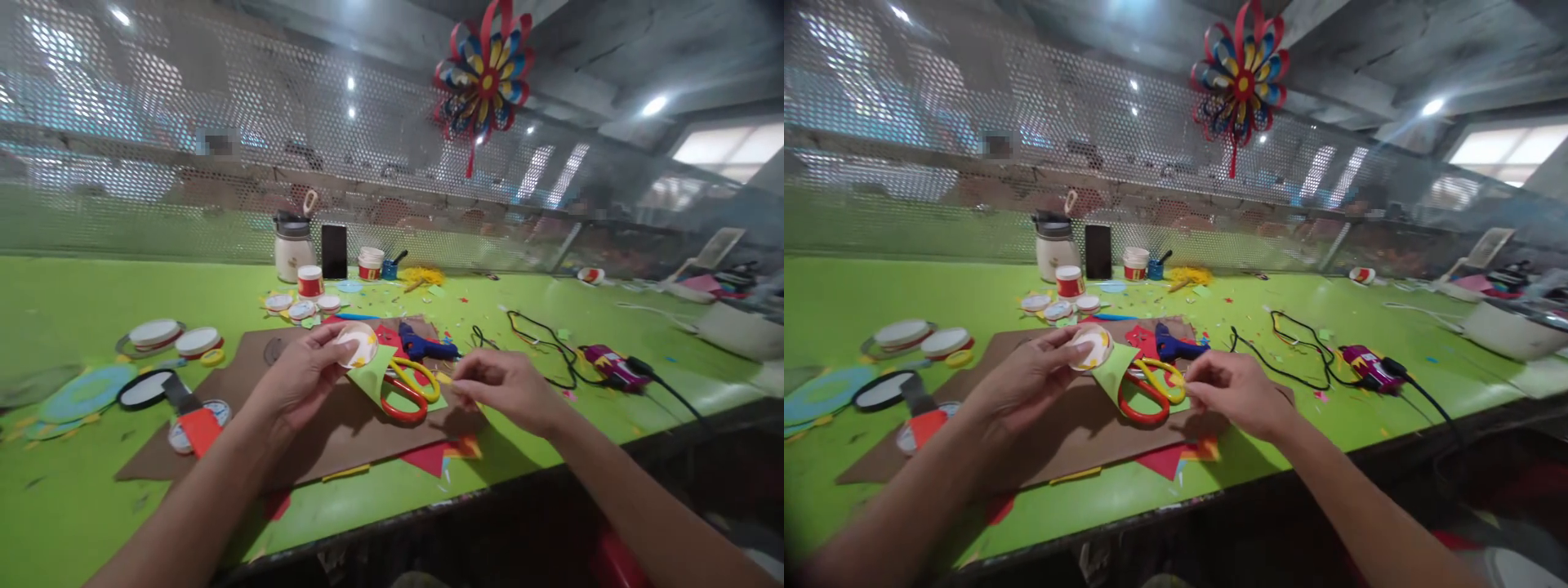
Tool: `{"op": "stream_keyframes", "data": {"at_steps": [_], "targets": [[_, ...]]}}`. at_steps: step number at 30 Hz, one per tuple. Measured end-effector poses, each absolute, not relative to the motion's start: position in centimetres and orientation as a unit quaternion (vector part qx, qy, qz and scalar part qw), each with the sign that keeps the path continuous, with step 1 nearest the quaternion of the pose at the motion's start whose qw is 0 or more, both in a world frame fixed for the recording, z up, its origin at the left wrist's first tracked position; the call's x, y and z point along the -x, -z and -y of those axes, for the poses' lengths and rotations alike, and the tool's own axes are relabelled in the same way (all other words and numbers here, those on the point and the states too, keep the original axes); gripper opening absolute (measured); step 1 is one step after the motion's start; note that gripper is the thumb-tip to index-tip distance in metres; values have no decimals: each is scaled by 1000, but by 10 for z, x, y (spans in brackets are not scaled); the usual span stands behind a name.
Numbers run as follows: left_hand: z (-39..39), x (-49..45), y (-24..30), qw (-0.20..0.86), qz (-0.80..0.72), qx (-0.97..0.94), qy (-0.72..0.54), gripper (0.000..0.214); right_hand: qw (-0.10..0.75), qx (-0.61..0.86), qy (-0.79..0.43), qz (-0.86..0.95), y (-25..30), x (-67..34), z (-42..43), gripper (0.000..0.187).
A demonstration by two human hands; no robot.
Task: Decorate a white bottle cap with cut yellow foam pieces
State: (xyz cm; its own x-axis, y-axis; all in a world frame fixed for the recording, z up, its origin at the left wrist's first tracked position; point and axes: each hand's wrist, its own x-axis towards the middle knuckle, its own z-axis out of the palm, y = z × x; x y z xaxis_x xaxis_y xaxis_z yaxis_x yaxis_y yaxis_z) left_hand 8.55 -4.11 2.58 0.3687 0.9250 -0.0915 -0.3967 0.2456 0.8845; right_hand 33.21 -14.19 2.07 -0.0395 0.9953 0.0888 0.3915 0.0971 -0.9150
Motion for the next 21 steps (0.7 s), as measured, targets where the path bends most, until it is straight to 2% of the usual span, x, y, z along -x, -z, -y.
{"op": "stream_keyframes", "data": {"at_steps": [2, 5, 8, 10, 17, 21], "targets": [[42, -83, -30, 722, -317, -408, -461, 20, 441, 513, -404, 616, -28, -311, 117, 19], [43, -76, -35, 733, -287, -406, -464, 23, 505, 422, -425, 621, -45, -290, 89, 35], [45, -68, -38, 733, -266, -407, -477, 29, 550, 359, -384, 649, -58, -275, 79, 28], [46, -65, -39, 726, -266, -410, -484, 31, 553, 345, -368, 664, -59, -266, 79, 19], [43, -67, -37, 714, -294, -414, -481, 31, 551, 384, -479, 565, -29, -254, 72, 19], [44, -67, -37, 717, -288, -424, -472, 31, 558, 397, -394, 613, -29, -254, 78, 20]]}}
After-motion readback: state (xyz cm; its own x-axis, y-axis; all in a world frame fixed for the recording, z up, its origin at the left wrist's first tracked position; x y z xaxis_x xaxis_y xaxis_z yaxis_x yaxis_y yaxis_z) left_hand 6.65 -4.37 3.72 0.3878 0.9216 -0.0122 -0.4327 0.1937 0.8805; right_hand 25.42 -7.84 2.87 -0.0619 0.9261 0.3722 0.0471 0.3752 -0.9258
